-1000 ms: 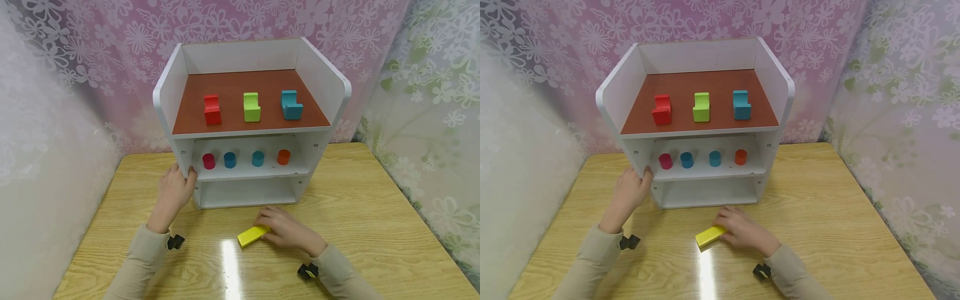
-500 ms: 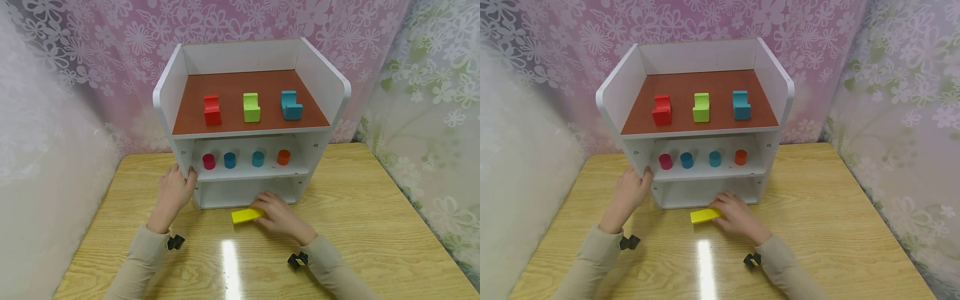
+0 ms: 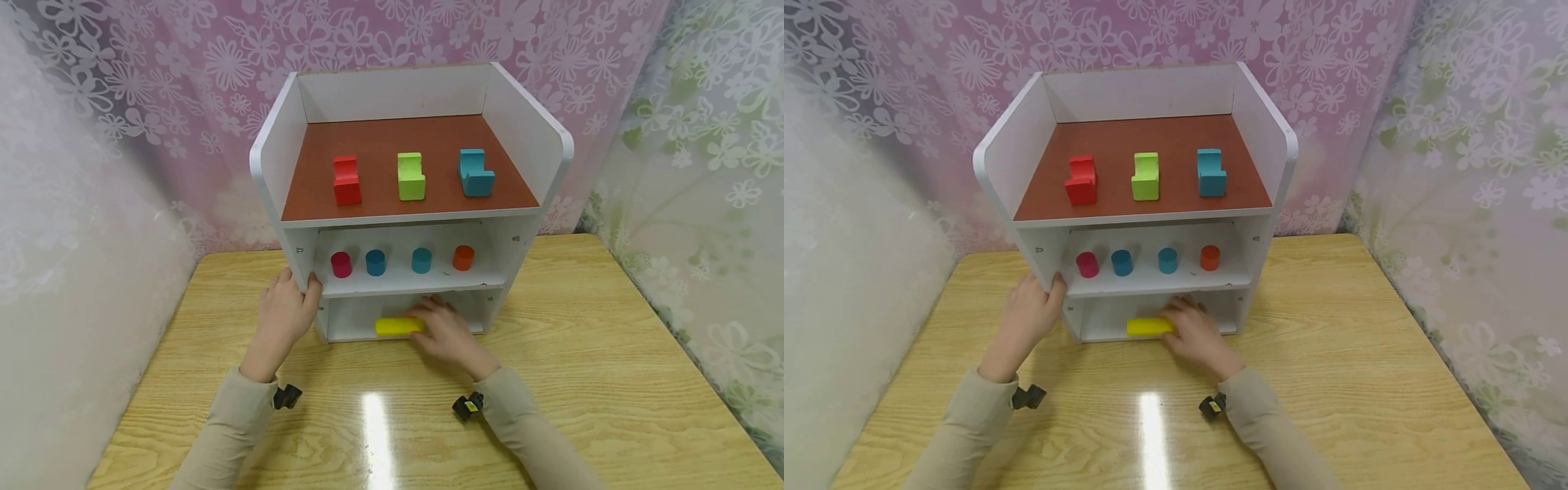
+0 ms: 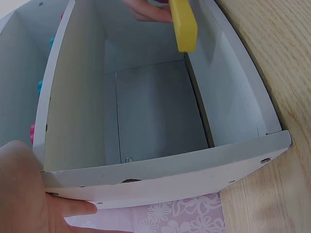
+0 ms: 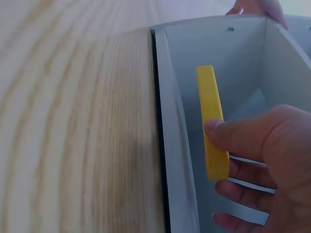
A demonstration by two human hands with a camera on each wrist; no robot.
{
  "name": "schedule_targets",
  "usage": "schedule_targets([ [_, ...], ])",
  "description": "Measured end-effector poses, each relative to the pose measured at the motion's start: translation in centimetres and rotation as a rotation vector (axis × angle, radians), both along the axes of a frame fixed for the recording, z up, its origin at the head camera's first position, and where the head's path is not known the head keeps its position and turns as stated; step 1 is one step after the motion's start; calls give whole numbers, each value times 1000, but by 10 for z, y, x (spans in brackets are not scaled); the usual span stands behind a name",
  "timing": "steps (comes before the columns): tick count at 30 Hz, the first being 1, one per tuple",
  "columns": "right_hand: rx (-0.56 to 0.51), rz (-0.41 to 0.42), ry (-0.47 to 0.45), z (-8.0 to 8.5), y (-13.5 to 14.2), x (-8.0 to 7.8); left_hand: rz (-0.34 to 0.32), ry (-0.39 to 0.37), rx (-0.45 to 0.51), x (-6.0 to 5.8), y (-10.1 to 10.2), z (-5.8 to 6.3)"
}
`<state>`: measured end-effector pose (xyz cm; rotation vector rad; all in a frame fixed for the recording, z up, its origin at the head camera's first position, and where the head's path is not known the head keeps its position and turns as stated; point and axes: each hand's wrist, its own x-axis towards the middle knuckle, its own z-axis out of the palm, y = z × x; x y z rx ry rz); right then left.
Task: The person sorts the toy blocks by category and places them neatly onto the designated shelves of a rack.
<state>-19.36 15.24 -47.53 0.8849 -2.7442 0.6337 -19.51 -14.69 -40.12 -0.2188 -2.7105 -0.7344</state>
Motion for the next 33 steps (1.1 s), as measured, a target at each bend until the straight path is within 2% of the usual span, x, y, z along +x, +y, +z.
schedule_targets([
  [8, -29, -37, -20, -9, -2, -14, 0, 2, -5, 0, 0, 0],
  [20, -44, -49, -40, -18, -1, -25, -2, 7, -3, 0, 0, 0],
  [33, -71, -69, -83, -22, -4, -27, 4, 2, -3, 0, -1, -1],
])
